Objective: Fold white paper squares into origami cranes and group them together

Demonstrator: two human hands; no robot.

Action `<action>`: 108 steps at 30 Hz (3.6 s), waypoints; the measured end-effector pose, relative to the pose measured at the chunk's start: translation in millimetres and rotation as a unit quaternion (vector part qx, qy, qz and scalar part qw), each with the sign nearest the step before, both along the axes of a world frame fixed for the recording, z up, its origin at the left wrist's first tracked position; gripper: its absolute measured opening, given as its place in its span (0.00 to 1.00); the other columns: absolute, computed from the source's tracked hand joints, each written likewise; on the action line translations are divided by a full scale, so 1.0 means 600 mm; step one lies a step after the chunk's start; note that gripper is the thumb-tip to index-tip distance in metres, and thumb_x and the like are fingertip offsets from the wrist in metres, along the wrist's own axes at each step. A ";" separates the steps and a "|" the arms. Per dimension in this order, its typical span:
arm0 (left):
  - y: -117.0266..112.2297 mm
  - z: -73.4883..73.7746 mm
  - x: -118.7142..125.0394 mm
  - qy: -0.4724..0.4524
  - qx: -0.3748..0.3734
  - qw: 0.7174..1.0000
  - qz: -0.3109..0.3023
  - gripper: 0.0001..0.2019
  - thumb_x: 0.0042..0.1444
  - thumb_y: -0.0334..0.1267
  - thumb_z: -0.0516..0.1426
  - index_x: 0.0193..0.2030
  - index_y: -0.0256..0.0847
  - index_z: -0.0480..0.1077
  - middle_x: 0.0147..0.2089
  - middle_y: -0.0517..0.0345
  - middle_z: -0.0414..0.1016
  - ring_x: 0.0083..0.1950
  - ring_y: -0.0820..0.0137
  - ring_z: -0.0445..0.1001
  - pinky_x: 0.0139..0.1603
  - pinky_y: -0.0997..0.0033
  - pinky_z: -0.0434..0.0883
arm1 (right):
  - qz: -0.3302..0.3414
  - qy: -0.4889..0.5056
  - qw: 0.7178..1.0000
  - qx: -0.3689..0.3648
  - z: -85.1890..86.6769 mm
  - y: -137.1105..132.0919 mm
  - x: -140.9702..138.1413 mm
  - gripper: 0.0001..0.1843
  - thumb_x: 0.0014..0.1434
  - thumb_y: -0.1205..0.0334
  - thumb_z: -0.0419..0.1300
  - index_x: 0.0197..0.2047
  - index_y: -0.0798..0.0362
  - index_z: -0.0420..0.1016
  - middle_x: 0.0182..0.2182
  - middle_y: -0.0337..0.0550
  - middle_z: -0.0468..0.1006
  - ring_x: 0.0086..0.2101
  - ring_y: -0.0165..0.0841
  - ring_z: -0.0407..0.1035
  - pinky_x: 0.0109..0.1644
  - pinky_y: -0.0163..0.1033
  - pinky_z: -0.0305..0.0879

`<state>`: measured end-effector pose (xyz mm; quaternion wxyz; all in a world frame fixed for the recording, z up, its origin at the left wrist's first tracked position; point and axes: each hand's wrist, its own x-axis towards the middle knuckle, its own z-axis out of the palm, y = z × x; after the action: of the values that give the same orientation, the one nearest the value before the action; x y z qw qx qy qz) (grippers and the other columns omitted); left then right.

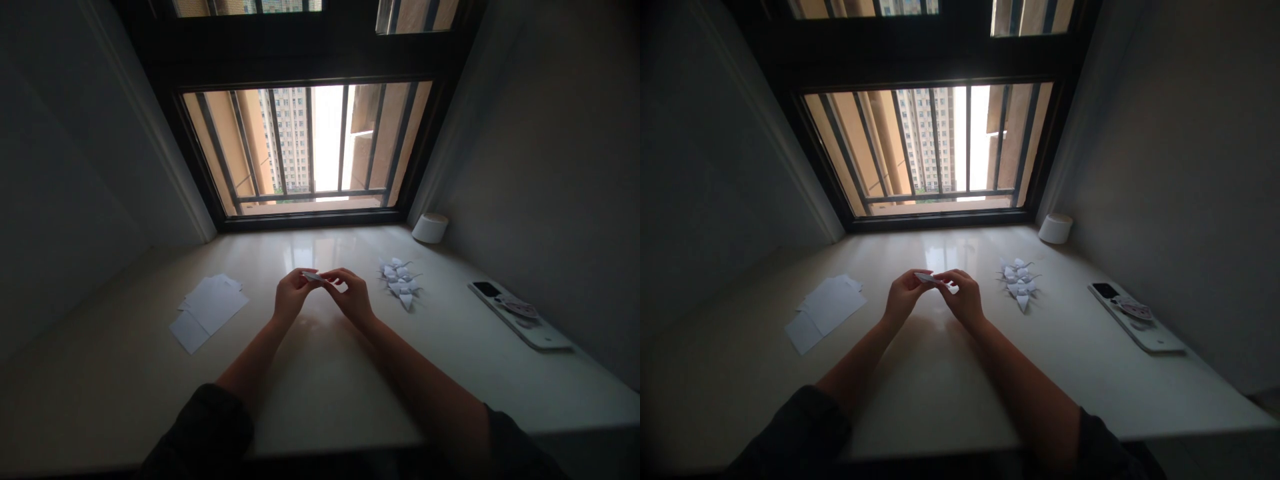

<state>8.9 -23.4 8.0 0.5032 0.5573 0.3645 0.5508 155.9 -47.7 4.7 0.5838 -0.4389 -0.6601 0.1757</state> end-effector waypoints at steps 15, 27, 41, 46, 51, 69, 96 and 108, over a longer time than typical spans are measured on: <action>-0.004 0.000 -0.011 0.115 0.042 0.991 0.055 0.15 0.42 0.42 0.65 0.38 0.41 0.75 0.31 0.56 0.79 0.33 0.65 0.77 0.37 0.68 0.70 | 0.161 0.227 0.942 -0.186 -0.027 0.028 -0.007 0.16 0.44 0.52 0.67 0.33 0.53 0.75 0.26 0.40 0.76 0.27 0.31 0.69 0.33 0.37 0.65; -0.005 -0.007 -0.001 0.147 0.042 0.987 0.051 0.18 0.45 0.45 0.63 0.42 0.41 0.75 0.31 0.57 0.77 0.32 0.68 0.75 0.34 0.71 0.70 | 0.218 0.310 0.891 -0.251 -0.036 0.032 -0.005 0.12 0.44 0.54 0.67 0.29 0.51 0.74 0.26 0.36 0.73 0.27 0.28 0.65 0.32 0.35 0.60; -0.022 0.005 0.002 0.205 0.064 0.968 0.133 0.15 0.46 0.49 0.62 0.39 0.45 0.78 0.34 0.56 0.80 0.37 0.65 0.76 0.39 0.67 0.69 | 0.210 0.319 0.890 -0.250 -0.028 0.028 -0.009 0.14 0.43 0.52 0.68 0.30 0.51 0.72 0.26 0.36 0.74 0.27 0.29 0.67 0.35 0.37 0.63; -0.013 0.001 0.006 0.058 -0.017 0.995 0.076 0.16 0.42 0.46 0.64 0.36 0.39 0.78 0.36 0.51 0.80 0.39 0.62 0.76 0.40 0.65 0.70 | 0.179 0.302 0.904 -0.245 -0.026 0.028 -0.006 0.13 0.44 0.54 0.68 0.30 0.52 0.75 0.26 0.38 0.75 0.29 0.30 0.69 0.35 0.36 0.62; -0.009 0.001 0.003 0.027 -0.100 0.992 0.070 0.16 0.39 0.46 0.66 0.33 0.38 0.78 0.31 0.51 0.79 0.36 0.64 0.75 0.36 0.68 0.67 | 0.163 0.295 0.905 -0.257 -0.030 0.028 -0.003 0.12 0.43 0.54 0.68 0.31 0.52 0.78 0.26 0.39 0.77 0.28 0.30 0.68 0.34 0.37 0.62; -0.003 -0.004 -0.006 0.123 -0.064 0.990 0.025 0.17 0.44 0.51 0.61 0.31 0.38 0.77 0.27 0.54 0.76 0.33 0.67 0.74 0.33 0.70 0.67 | 0.035 0.120 0.977 -0.172 -0.027 0.019 -0.006 0.14 0.47 0.50 0.65 0.33 0.49 0.81 0.30 0.44 0.81 0.29 0.39 0.73 0.35 0.42 0.67; -0.001 -0.005 -0.007 0.110 -0.099 0.988 0.051 0.17 0.41 0.53 0.63 0.26 0.38 0.76 0.26 0.56 0.75 0.30 0.70 0.70 0.31 0.72 0.63 | 0.121 0.133 0.950 -0.256 -0.043 0.023 -0.007 0.20 0.46 0.44 0.63 0.28 0.53 0.80 0.23 0.44 0.78 0.25 0.33 0.69 0.31 0.38 0.62; -0.003 -0.013 -0.004 0.135 -0.068 0.988 -0.029 0.19 0.41 0.54 0.63 0.27 0.37 0.77 0.27 0.51 0.78 0.31 0.65 0.75 0.34 0.69 0.69 | 0.057 0.171 0.955 -0.237 -0.016 0.022 0.001 0.20 0.41 0.47 0.68 0.34 0.52 0.80 0.33 0.46 0.81 0.34 0.39 0.72 0.41 0.43 0.66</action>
<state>6.4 -25.0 0.0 0.5016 0.6013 0.4496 0.4297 156.5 -34.8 -4.8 0.5562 -0.4896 -0.5138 0.4323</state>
